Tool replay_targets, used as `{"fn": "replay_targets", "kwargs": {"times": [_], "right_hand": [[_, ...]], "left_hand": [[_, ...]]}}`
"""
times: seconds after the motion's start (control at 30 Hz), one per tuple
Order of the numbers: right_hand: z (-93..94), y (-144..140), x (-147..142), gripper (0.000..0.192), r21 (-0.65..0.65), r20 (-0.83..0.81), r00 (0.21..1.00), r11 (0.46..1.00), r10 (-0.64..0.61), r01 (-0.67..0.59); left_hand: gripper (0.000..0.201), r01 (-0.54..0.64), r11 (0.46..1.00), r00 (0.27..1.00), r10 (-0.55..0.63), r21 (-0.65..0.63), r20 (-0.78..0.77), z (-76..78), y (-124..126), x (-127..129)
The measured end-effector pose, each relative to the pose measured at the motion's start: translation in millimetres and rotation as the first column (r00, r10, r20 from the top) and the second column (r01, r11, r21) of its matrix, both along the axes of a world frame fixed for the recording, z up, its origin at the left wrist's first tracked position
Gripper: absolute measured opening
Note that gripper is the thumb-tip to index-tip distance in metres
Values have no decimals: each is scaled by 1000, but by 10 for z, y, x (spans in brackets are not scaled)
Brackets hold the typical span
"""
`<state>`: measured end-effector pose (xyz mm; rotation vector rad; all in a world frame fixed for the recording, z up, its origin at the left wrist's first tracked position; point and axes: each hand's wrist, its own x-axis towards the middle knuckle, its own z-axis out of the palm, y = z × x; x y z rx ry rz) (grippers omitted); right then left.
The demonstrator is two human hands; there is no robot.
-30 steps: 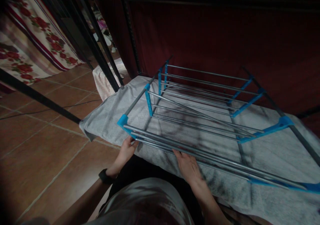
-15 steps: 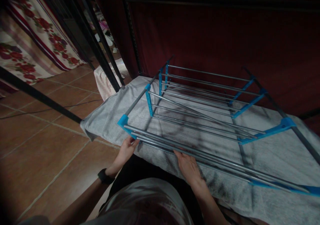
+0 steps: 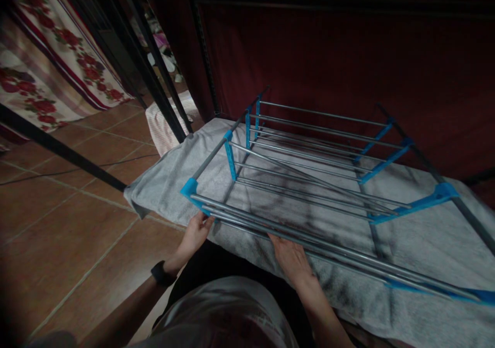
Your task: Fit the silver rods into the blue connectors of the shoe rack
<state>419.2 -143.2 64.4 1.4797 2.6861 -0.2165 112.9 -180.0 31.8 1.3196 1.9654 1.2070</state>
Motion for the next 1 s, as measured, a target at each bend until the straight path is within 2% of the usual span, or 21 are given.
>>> {"fn": "replay_targets", "kwargs": {"times": [0.2,0.33,0.57,0.73,0.83,0.93,1.0], "right_hand": [[-24,19,-3,55,13,-79,997,1000,16,-15],[-4,30,-19,55,4,-76,997,999,33,-33],[-17,26,-16,51,-56,-100,995,998,9,-14],[-40,23,-13,44,-31,-101,995,999,14,-17],[-25,13,-1,41,10,-73,997,1000,22,-21],[-46,-16,66,40,89,-72,997,996,20,-13],[-97,-38,156,40,165,-80,997,986,18,-4]], "left_hand": [[13,-31,999,996,29,-28,-79,-29,-21,12],[11,-60,997,984,50,-52,-172,-38,-34,31],[16,-74,995,969,57,-65,-239,-60,-41,61],[19,-27,992,947,-14,-124,-322,-28,-50,65],[26,-23,981,865,-76,-191,-496,96,-97,36],[27,-17,962,691,-185,-271,-699,253,-199,0],[30,54,939,575,-307,-340,-758,339,-286,7]]}}
